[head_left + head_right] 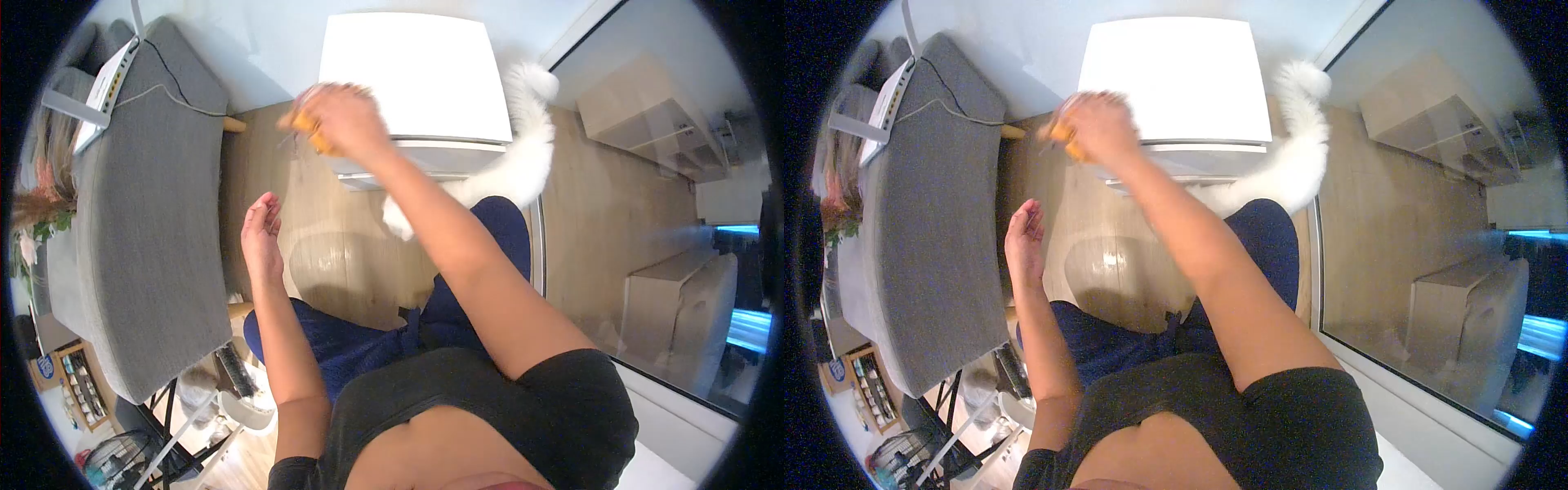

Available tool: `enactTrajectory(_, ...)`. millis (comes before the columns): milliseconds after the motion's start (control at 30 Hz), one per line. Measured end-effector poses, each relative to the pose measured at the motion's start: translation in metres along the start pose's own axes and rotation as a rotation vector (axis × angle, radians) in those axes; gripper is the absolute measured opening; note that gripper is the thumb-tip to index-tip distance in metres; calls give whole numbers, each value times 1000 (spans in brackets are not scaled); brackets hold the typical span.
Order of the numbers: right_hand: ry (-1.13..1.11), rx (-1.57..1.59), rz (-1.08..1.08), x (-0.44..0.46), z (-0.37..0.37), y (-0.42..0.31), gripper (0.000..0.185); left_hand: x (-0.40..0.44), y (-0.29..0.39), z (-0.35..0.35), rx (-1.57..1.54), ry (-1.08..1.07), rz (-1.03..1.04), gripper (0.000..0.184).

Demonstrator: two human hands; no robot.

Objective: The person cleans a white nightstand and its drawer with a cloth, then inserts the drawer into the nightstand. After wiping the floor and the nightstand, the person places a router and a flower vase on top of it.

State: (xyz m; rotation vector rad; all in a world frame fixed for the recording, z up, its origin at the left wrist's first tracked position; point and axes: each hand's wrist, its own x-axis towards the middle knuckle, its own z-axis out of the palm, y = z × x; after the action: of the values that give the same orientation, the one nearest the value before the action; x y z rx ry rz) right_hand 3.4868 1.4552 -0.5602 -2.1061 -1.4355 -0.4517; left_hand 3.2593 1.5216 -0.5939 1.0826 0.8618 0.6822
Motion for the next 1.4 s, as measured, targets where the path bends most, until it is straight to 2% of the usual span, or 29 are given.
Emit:
enactTrajectory(67, 16, 122, -105, -12, 0, -14, 22, 0, 3, 12, 17, -32, 9, 25)
enactTrajectory(133, -192, 391, -213, -22, -28, -24, 31, -1, 6, 19, 39, -60, 15, 25)
enactTrajectory(233, 188, 591, 260, -36, -92, 16, 36, 6, 1, 28, 219, 1, 62, 26)
enactTrajectory(267, 272, 350, 291, -43, -109, 34, 31, 14, -6, 29, 247, -43, 150, 29)
enactTrajectory(300, 42, 183, 364, -51, -114, 56, 26, 20, -10, 33, 278, -91, 241, 34)
enactTrajectory(333, 100, 115, 117, -63, -102, 77, 20, 22, -11, 44, 278, -105, 239, 34)
enactTrajectory(367, 105, 106, 121, -71, -95, 87, 20, 22, -9, 61, 356, -93, 338, 35)
enactTrajectory(400, 48, -116, 64, -78, -90, 94, 18, 22, -7, 75, 431, -76, 437, 36)
enactTrajectory(433, -14, -335, 6, -83, -86, 102, 16, 23, -4, 87, 426, -78, 434, 36)
enactTrajectory(467, -113, -373, 101, -72, -85, 124, 16, 24, 0, 100, 506, -39, 456, 36)
enactTrajectory(500, -119, -456, 76, -63, -94, 151, 17, 27, 0, 108, 591, -1, 468, 36)
enactTrajectory(533, -124, -538, 51, -55, -103, 178, 20, 44, -14, 108, 512, 28, 466, 35)
enactTrajectory(567, 58, -301, 330, -50, -116, 193, 24, 47, -15, 112, 513, 27, 466, 35)
enactTrajectory(600, 13, -130, 568, -49, -118, 241, 23, 48, -13, 114, 495, 44, 420, 35)
enactTrajectory(667, 17, -365, 794, -70, -113, 332, 26, 52, -9, 113, 477, 65, 379, 36)
enactTrajectory(700, 21, -361, 787, -60, -124, 311, 26, 55, -7, 111, 482, 50, 329, 35)
enactTrajectory(767, 345, -293, 780, -46, -161, 240, 26, 56, -1, 110, 488, 39, 271, 35)
enactTrajectory(800, 232, -196, 614, -42, -147, 254, 25, 54, 7, 112, 446, 8, 222, 34)
enactTrajectory(867, 98, -67, 339, -24, -134, 180, 21, 57, 15, 114, 412, -25, 175, 34)
enactTrajectory(900, -11, 152, 298, -23, -99, 176, 24, 57, 15, 114, 412, -22, 183, 34)
enactTrajectory(933, -170, 13, 128, -22, -86, 147, 29, 57, 16, 114, 401, -21, 168, 34)
enactTrajectory(967, 22, -252, -3, -32, -52, 141, 37, 59, 15, 115, 389, -19, 152, 34)
enactTrajectory(1033, -162, -263, 107, -17, -65, 139, 47, 60, 16, 113, 396, -30, 125, 34)
enactTrajectory(1100, -218, -386, 254, 10, -80, 177, 44, 61, 16, 110, 402, -35, 91, 33)
enactTrajectory(1167, -182, -386, 425, 34, -88, 223, 45, 63, 14, 108, 398, -63, 138, 34)
enactTrajectory(1233, 162, -381, 443, 51, -50, 281, 44, 65, 13, 105, 390, -59, 138, 35)
enactTrajectory(1267, 160, -373, 439, 66, -35, 289, 44, 64, 13, 105, 390, -75, 145, 34)
enactTrajectory(1333, 20, -415, 239, 93, -8, 281, 40, 64, 13, 107, 376, -85, 137, 34)
enactTrajectory(1400, -112, -342, 395, 116, -18, 182, 35, 63, 11, 107, 363, -86, 136, 34)
